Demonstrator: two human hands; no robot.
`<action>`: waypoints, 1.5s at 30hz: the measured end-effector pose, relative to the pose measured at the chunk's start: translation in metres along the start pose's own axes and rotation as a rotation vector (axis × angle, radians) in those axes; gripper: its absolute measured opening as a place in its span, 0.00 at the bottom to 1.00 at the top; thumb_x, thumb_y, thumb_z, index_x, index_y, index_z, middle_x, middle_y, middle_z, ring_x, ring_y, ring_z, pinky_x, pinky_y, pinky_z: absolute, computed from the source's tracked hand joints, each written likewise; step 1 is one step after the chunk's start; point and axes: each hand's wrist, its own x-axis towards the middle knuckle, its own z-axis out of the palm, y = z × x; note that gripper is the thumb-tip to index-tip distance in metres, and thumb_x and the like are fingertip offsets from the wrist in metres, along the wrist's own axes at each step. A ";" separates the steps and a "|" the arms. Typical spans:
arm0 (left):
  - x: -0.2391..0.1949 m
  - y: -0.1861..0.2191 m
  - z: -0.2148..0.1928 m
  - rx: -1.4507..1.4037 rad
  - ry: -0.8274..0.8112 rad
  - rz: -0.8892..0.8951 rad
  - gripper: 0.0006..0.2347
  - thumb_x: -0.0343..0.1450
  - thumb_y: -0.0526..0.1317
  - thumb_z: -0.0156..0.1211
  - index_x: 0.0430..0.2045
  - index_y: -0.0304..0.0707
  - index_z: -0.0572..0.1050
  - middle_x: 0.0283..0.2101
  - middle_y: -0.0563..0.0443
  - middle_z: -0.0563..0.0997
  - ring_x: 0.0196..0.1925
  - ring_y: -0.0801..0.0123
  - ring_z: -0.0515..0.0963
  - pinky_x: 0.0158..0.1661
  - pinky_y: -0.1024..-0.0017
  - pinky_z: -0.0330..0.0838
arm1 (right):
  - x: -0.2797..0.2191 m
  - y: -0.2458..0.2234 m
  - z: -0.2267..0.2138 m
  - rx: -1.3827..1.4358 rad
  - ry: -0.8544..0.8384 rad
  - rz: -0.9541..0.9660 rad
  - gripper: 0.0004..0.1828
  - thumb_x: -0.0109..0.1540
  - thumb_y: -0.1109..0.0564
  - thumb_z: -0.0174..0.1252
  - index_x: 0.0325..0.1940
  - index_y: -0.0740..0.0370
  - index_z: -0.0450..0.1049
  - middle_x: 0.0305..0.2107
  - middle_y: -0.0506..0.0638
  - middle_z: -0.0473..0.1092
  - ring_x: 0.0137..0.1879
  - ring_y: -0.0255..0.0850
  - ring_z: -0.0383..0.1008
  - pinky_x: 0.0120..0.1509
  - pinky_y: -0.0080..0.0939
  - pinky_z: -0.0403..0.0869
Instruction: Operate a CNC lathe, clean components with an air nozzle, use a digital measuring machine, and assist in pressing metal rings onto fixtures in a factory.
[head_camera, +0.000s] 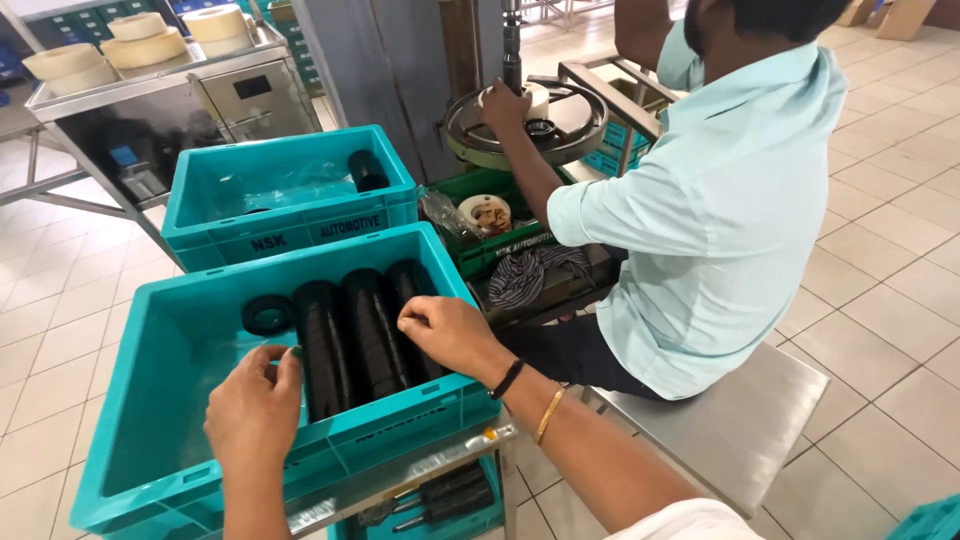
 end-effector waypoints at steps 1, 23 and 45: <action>0.001 -0.001 0.002 0.013 0.016 0.010 0.12 0.74 0.51 0.56 0.43 0.52 0.83 0.33 0.44 0.85 0.41 0.47 0.83 0.43 0.53 0.74 | 0.000 0.003 0.001 0.006 0.005 -0.032 0.14 0.62 0.47 0.57 0.43 0.56 0.81 0.29 0.53 0.78 0.37 0.48 0.79 0.42 0.48 0.75; 0.004 -0.012 0.012 -0.043 0.162 0.049 0.13 0.75 0.49 0.59 0.46 0.44 0.83 0.33 0.42 0.84 0.36 0.52 0.83 0.41 0.59 0.74 | 0.002 0.012 0.003 0.107 -0.094 -0.065 0.15 0.62 0.46 0.57 0.44 0.56 0.81 0.31 0.52 0.78 0.39 0.48 0.79 0.43 0.50 0.74; 0.004 -0.006 0.008 -0.184 0.104 0.010 0.13 0.75 0.46 0.59 0.42 0.37 0.83 0.32 0.49 0.85 0.34 0.66 0.85 0.41 0.68 0.74 | 0.003 0.011 0.003 0.120 -0.132 -0.008 0.16 0.61 0.46 0.58 0.43 0.58 0.81 0.30 0.52 0.78 0.39 0.48 0.79 0.44 0.49 0.75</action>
